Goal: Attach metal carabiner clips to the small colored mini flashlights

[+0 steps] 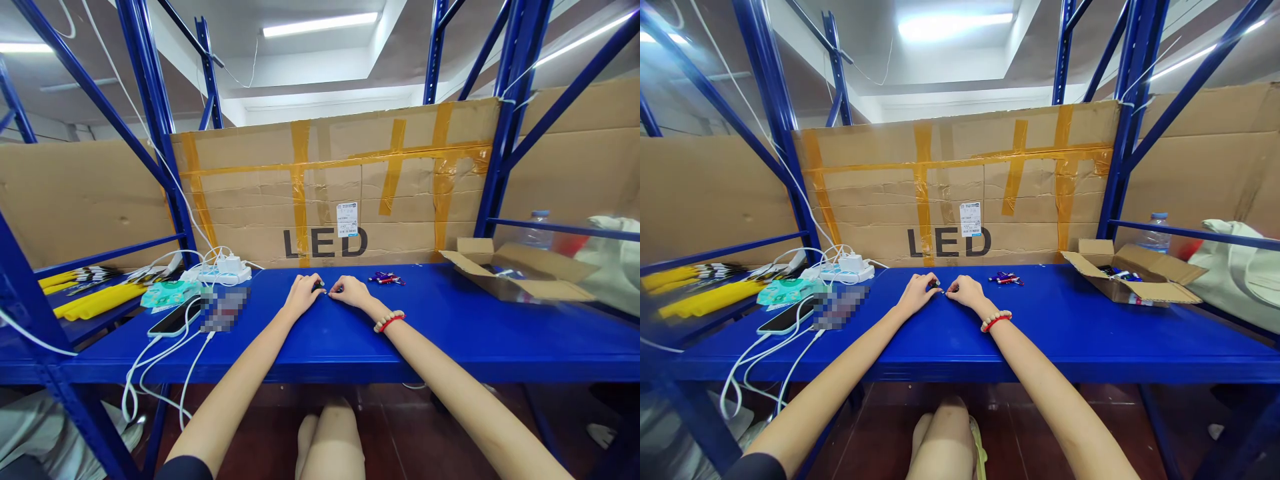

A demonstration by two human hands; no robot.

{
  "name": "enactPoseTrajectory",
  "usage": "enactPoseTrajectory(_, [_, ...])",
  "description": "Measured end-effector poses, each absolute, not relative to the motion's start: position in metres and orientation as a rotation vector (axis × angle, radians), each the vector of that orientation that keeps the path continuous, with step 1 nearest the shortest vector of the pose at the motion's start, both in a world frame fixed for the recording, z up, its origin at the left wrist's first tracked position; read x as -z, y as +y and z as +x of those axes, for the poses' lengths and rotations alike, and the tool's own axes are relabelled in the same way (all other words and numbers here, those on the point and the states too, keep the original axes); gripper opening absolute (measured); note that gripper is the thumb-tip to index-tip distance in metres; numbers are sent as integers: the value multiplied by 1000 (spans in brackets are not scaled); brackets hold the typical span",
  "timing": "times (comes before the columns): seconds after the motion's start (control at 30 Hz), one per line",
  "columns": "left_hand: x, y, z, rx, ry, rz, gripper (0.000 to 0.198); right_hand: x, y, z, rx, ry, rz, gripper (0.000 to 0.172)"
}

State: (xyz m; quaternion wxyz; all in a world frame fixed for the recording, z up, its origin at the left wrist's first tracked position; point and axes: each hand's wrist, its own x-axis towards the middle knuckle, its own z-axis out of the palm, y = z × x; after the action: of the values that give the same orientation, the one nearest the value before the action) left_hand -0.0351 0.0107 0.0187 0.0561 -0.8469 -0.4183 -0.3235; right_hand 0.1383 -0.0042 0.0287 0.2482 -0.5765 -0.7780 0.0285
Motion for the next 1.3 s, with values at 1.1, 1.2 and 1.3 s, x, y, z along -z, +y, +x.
enactPoseTrajectory(1.1, [-13,14,-32,928,-1239,-2522,17,-29,-6,131,32,-1930,-1097,22])
enactPoseTrajectory(1.2, [-12,15,-33,949,-1234,-2503,18,-29,-6,131,28,-1943,-1111,18])
enactPoseTrajectory(1.3, [-13,14,-34,899,-1206,-2527,16,-27,-4,132,-13,-2006,-1104,15])
